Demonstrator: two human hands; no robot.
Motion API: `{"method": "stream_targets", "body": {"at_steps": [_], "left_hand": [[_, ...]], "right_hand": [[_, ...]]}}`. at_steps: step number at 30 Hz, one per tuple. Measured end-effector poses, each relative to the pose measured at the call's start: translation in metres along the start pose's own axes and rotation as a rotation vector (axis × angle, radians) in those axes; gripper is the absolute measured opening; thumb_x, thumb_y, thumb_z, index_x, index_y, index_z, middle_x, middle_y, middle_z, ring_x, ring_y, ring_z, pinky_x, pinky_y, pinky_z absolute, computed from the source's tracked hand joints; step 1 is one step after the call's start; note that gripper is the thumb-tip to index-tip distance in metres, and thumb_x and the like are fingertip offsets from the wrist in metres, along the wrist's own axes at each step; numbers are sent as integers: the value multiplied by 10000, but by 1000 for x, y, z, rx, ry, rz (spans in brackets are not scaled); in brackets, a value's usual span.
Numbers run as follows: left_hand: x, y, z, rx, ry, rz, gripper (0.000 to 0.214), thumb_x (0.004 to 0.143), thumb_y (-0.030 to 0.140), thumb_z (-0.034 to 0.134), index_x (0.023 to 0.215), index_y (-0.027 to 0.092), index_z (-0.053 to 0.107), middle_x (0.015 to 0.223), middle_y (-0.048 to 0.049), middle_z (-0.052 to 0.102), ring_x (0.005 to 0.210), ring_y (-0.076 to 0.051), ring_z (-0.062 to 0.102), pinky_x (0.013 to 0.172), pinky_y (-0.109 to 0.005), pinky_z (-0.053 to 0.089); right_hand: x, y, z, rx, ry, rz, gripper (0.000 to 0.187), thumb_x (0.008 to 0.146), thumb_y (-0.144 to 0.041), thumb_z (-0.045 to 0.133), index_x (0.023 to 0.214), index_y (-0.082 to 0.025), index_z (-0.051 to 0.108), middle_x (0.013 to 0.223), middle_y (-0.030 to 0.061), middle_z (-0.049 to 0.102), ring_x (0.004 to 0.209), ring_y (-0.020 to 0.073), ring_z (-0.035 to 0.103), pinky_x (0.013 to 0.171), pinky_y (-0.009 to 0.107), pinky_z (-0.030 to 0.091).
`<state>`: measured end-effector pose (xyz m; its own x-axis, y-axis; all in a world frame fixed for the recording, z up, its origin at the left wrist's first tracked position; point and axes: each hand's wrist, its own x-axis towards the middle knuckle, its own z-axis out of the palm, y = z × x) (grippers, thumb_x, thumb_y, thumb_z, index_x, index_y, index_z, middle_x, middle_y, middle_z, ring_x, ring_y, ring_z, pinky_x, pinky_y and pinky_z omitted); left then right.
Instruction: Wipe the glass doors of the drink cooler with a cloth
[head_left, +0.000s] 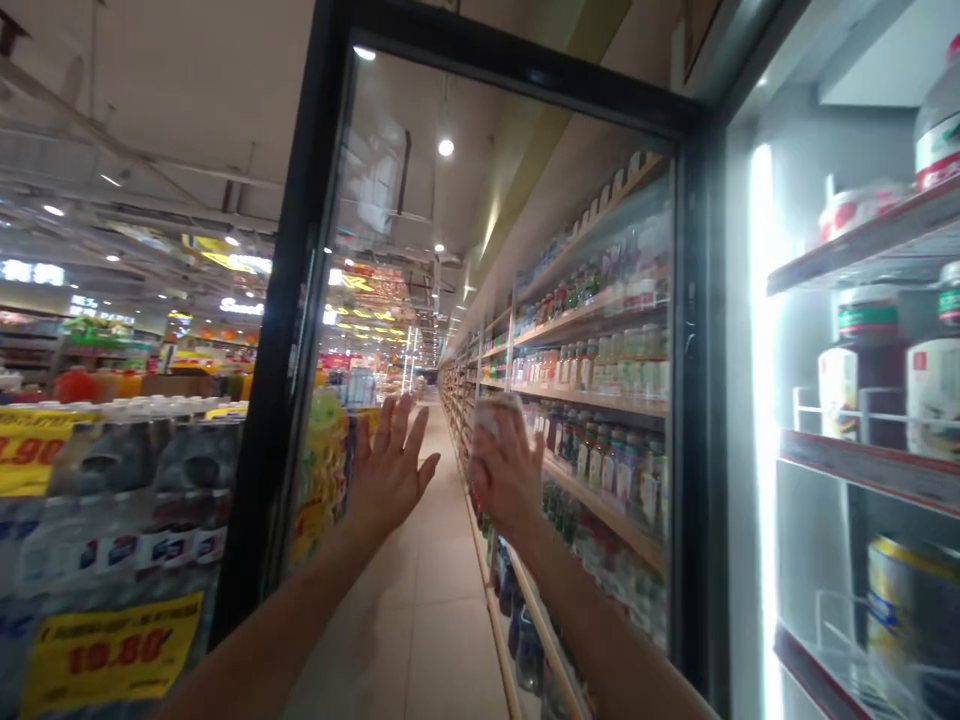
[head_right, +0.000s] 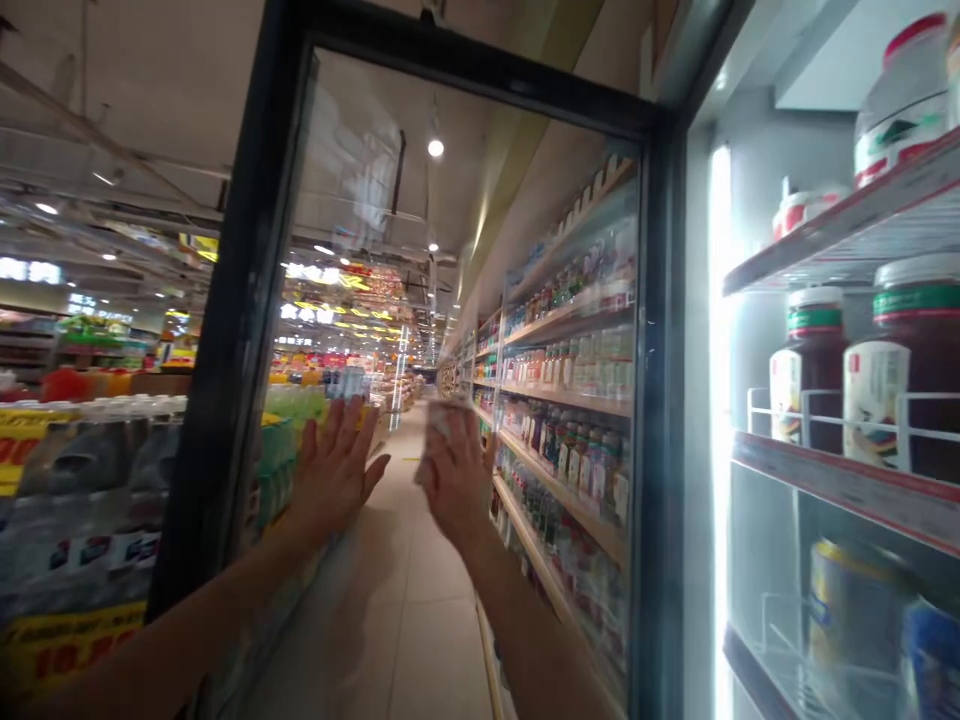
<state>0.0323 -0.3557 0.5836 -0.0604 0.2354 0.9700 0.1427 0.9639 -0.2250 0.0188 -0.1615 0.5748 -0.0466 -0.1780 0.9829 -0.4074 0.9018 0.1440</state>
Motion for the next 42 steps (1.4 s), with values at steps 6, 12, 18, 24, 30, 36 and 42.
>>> {"method": "stream_targets", "body": {"at_steps": [6, 12, 18, 24, 30, 36, 42], "left_hand": [[-1, 1, -4, -76, -47, -33, 609, 907, 394, 409, 1456, 194, 235, 1519, -149, 231, 1426, -295, 119, 1130, -555, 118], [4, 2, -3, -104, -34, -36, 625, 901, 388, 412, 1459, 187, 216, 1526, -155, 214, 1430, -299, 90, 1127, -566, 95], [-22, 2, 1, -75, -44, 8, 600, 914, 384, 390, 1451, 161, 243, 1501, -161, 285, 1430, -285, 101, 1131, -544, 114], [-61, 12, -3, -52, -129, -5, 587, 909, 486, 356, 1376, 134, 411, 1456, -152, 368, 1416, -284, 172, 1148, -509, 65], [-59, 8, -3, -18, -98, 34, 567, 915, 450, 372, 1396, 149, 379, 1465, -139, 355, 1421, -262, 160, 1150, -490, 77], [-59, 6, -1, -62, -90, 46, 596, 904, 437, 403, 1421, 150, 328, 1466, -147, 349, 1420, -269, 160, 1148, -504, 77], [-65, 7, 3, -27, -37, 62, 572, 915, 389, 393, 1417, 120, 330, 1462, -164, 351, 1431, -255, 86, 1147, -505, 95]], "right_hand": [[-27, 64, -21, -100, 12, 164, 420, 891, -311, 396, 1287, -262, 527, 1440, 106, 413, 1379, 293, 275, 1076, 591, 191], [-55, 117, -42, -224, 125, 525, 503, 888, -309, 345, 1361, -173, 448, 1461, 199, 335, 1377, 350, 242, 1010, 644, 252], [-55, 67, -23, -144, -30, -35, 406, 878, -269, 432, 1270, -291, 534, 1426, 69, 428, 1389, 251, 250, 1106, 536, 178], [-49, 57, -17, -207, 134, 288, 462, 897, -272, 382, 1342, -185, 469, 1459, 167, 359, 1387, 313, 236, 1056, 565, 241], [-55, 6, -5, -70, -71, -179, 404, 866, -274, 461, 1261, -307, 541, 1416, 43, 455, 1399, 241, 233, 1123, 516, 138], [-75, 86, -32, -249, 134, 458, 474, 900, -280, 353, 1342, -156, 469, 1453, 201, 355, 1373, 340, 266, 1016, 622, 269], [-102, 45, -23, -111, -125, -72, 424, 874, -251, 442, 1288, -303, 522, 1427, 69, 431, 1393, 260, 247, 1099, 528, 205]]}}
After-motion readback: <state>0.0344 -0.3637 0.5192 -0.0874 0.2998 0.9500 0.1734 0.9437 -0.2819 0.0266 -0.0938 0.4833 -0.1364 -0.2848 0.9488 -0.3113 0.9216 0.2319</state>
